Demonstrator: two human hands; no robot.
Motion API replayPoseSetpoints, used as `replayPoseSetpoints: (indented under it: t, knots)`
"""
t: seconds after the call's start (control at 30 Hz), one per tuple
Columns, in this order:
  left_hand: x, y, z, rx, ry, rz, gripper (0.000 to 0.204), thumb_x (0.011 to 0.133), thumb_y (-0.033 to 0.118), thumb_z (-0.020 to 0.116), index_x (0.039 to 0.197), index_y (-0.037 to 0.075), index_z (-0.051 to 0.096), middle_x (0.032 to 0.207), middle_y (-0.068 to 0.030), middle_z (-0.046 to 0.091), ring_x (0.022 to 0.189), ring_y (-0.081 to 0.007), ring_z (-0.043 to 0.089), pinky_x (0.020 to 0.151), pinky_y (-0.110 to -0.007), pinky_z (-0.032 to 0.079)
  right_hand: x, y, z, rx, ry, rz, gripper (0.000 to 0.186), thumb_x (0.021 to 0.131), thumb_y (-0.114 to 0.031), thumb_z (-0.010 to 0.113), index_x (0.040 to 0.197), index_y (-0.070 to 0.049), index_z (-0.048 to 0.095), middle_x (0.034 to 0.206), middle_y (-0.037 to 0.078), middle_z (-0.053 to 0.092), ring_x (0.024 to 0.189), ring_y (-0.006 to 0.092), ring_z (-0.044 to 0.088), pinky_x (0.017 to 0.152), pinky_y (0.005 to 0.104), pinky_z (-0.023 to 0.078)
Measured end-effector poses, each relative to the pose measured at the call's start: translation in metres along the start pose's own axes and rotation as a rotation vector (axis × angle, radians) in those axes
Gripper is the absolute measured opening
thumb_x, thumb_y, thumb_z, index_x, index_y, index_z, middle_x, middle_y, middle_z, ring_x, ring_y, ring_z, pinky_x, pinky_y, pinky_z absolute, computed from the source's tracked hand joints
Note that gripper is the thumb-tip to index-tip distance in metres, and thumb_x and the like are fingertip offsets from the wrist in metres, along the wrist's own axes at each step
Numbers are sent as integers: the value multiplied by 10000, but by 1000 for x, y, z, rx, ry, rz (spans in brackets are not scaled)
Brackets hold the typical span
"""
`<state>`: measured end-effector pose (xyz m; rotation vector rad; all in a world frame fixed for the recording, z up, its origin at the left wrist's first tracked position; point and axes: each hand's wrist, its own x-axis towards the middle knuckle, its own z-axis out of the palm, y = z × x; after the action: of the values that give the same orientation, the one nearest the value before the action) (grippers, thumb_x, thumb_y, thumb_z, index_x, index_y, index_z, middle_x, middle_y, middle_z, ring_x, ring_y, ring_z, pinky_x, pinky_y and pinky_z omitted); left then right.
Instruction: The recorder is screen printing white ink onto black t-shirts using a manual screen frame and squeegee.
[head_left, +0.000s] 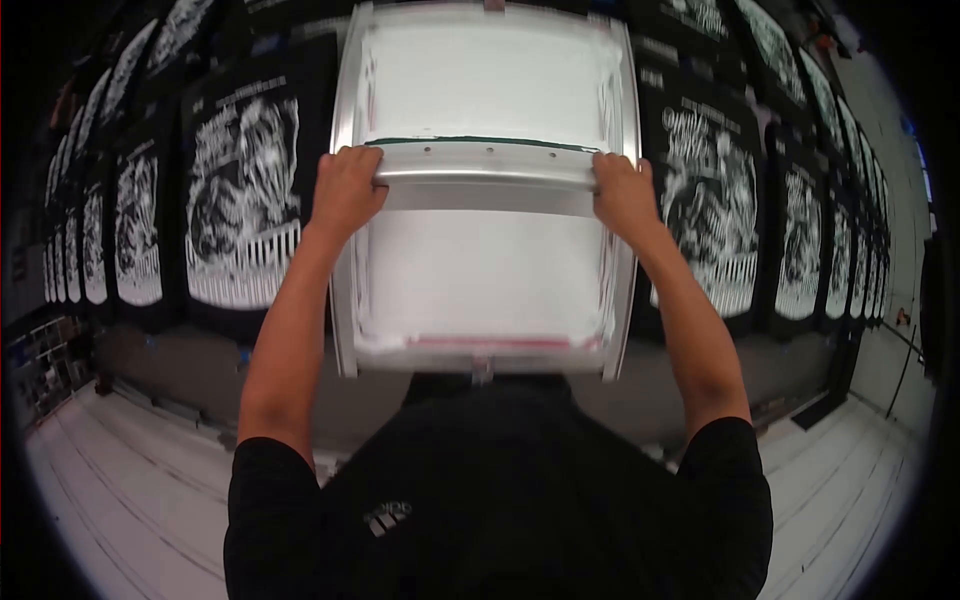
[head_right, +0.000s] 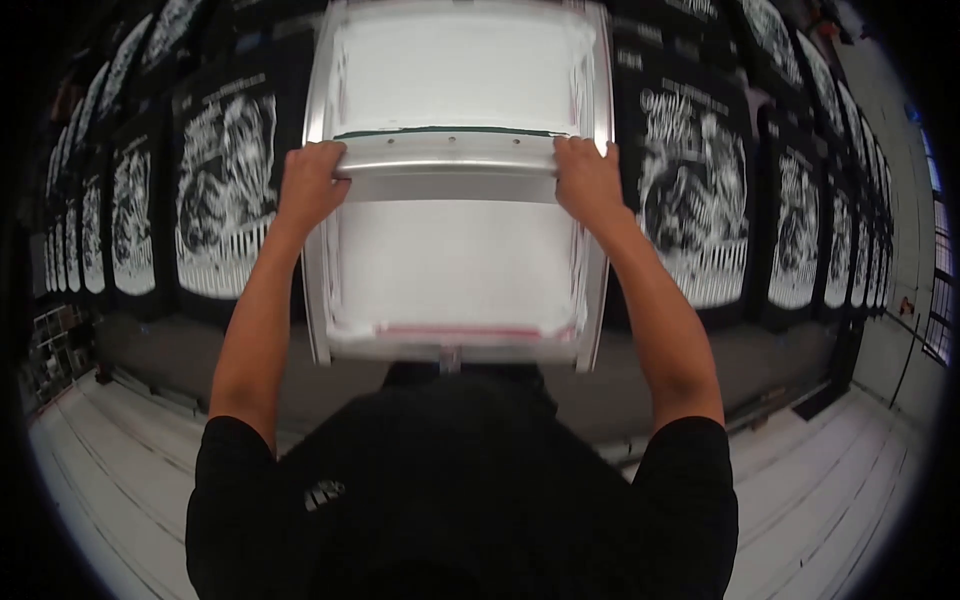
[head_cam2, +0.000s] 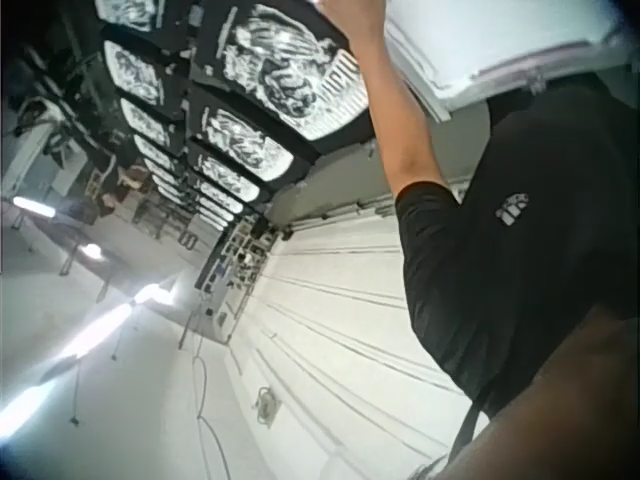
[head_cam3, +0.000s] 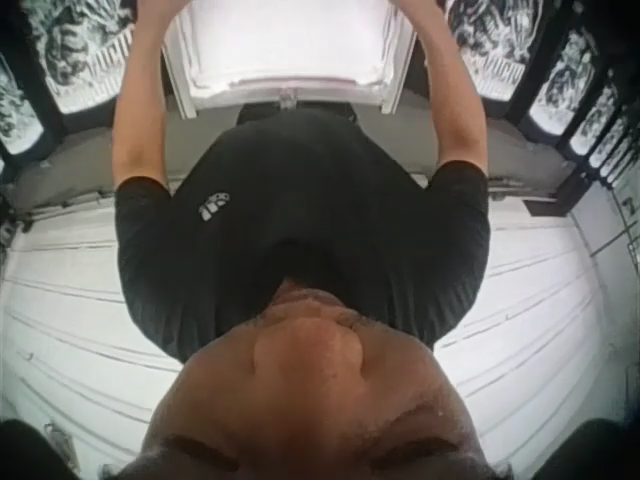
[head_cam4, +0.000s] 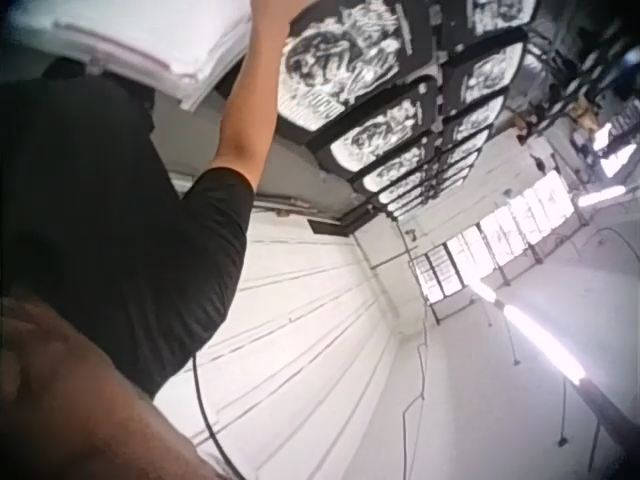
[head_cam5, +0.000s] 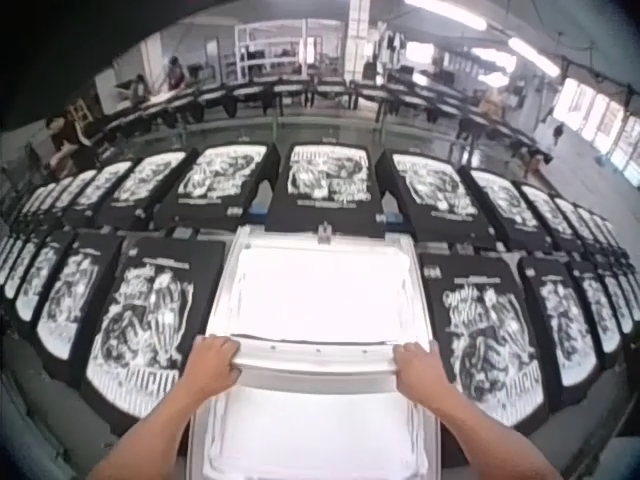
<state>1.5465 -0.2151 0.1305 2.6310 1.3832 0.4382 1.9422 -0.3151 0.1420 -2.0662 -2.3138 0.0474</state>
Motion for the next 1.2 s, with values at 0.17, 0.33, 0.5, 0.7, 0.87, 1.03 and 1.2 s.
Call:
replayPoseSetpoints:
  t: [0.17,0.33,0.5,0.7,0.87,1.03,1.2]
  knots:
    - [-144,62,-67,-114,-200,24,376,600,59,725,962,63,624,878,-93,627,876,-293,582,787,-422,404,-162,-51,-51,192,-71,-74,449,640,13,613,1083,-59,607,993,131,637,994,326,590,972,527,381]
    - [-216,100,-68,-175,-194,-46,351,587,42,706,923,58,605,860,-93,616,872,-284,579,775,-413,414,-227,-90,-57,233,-223,37,450,626,17,621,1068,-68,617,1020,125,641,1018,313,593,978,531,383]
    - [-229,98,-48,-188,-177,-70,378,575,35,695,943,52,612,904,-96,630,899,-284,586,796,-418,428,-224,-90,-41,263,-357,108,406,617,-25,625,1020,-67,639,1020,102,657,984,284,610,1082,530,326]
    - [-241,97,-26,-160,-81,-67,424,570,13,666,991,38,618,966,-128,639,935,-309,606,868,-454,428,-241,-100,-15,259,-171,93,433,596,-6,638,1022,-82,628,981,72,659,971,272,617,1119,546,295]
    - [-102,39,4,-94,10,-17,364,564,10,674,923,43,622,917,-134,666,881,-324,630,842,-435,432,-104,-43,4,171,-66,58,468,589,5,652,1048,-86,634,1036,77,676,1010,263,621,1111,543,315]
    - [54,-21,26,-79,92,20,268,573,-2,671,838,33,660,760,-148,668,735,-350,652,718,-450,495,49,21,17,59,41,21,497,611,-29,680,1100,-117,657,1019,90,693,974,278,635,1077,516,378]
    - [167,-66,34,62,29,-45,345,664,132,679,1003,100,733,829,-207,690,812,-354,681,768,-463,533,169,63,8,-45,22,-2,436,662,-99,656,1097,-124,690,951,151,703,894,348,659,927,438,485]
